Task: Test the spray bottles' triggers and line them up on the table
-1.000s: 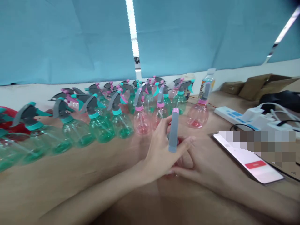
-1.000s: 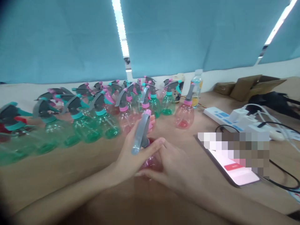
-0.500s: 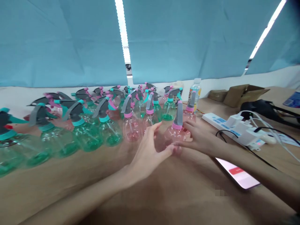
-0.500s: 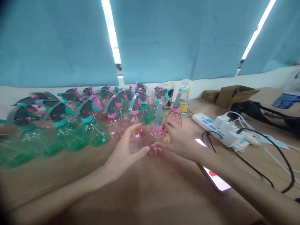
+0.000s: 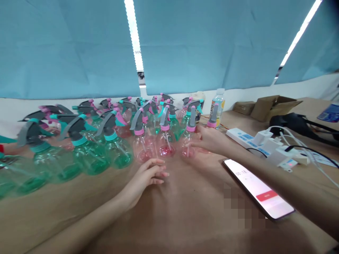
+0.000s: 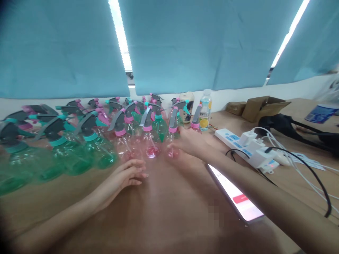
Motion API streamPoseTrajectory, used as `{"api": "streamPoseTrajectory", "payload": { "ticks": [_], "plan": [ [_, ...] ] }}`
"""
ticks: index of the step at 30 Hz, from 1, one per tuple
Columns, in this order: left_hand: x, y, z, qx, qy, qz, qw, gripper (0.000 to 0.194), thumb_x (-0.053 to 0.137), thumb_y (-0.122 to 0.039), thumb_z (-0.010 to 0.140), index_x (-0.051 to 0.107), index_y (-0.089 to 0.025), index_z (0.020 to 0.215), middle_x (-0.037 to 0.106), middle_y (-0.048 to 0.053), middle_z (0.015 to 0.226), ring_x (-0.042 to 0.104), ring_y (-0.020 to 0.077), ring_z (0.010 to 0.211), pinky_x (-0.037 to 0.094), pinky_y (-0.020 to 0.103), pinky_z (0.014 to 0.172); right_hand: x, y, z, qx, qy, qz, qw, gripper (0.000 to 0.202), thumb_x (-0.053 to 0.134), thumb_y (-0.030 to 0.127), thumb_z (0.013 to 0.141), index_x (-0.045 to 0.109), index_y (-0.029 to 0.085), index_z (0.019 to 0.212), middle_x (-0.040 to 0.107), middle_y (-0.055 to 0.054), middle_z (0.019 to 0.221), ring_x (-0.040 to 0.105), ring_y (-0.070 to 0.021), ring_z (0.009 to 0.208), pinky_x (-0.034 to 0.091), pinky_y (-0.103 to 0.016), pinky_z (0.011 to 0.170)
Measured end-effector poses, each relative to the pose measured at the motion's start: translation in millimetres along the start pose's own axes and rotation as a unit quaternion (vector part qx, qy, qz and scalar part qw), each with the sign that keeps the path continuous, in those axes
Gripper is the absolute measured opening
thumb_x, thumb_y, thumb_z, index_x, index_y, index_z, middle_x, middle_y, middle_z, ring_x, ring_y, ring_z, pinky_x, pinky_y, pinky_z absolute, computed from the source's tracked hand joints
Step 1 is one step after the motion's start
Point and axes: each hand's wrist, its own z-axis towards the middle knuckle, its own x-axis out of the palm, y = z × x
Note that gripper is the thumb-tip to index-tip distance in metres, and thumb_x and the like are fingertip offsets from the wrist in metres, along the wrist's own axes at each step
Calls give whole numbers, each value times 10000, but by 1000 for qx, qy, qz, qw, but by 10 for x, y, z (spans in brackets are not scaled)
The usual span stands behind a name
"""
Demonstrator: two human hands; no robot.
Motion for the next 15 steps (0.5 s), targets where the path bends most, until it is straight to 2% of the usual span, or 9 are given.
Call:
{"api": "streamPoseTrajectory", "payload": {
  "ticks": [4, 10, 13, 15],
  "plan": [
    [-43, 31, 130, -37, 39, -22, 998, 233, 641, -280, 775, 565, -179, 971, 660, 52, 911, 656, 176, 864, 472, 263, 741, 28, 21, 90, 22, 2, -12, 1000, 409, 609, 522, 767, 561, 186, 995, 685, -115, 837, 655, -322, 776, 445, -353, 550],
    [5, 53, 243, -62, 76, -38, 994, 191, 641, -262, 780, 586, -179, 942, 655, 29, 880, 657, 149, 812, 471, 239, 706, 60, 73, 143, 31, -2, 1, 1000, 460, 625, 509, 762, 561, 151, 1045, 689, -153, 858, 655, -360, 791, 469, -402, 579],
    [66, 37, 283, -69, 90, -41, 993, 170, 632, -264, 788, 598, -177, 930, 662, 29, 874, 659, 146, 792, 470, 233, 686, 39, 82, 86, 21, -14, 23, 999, 488, 633, 478, 767, 544, 147, 1116, 684, -162, 949, 651, -361, 864, 486, -406, 623],
    [110, 20, 316, -75, 102, -40, 991, 145, 609, -265, 804, 610, -172, 916, 669, 34, 868, 662, 143, 775, 470, 228, 666, -2, 74, 1, 3, -22, 47, 999, 492, 620, 452, 787, 519, 170, 1178, 674, -140, 1043, 646, -329, 928, 498, -391, 680]
  ]
}}
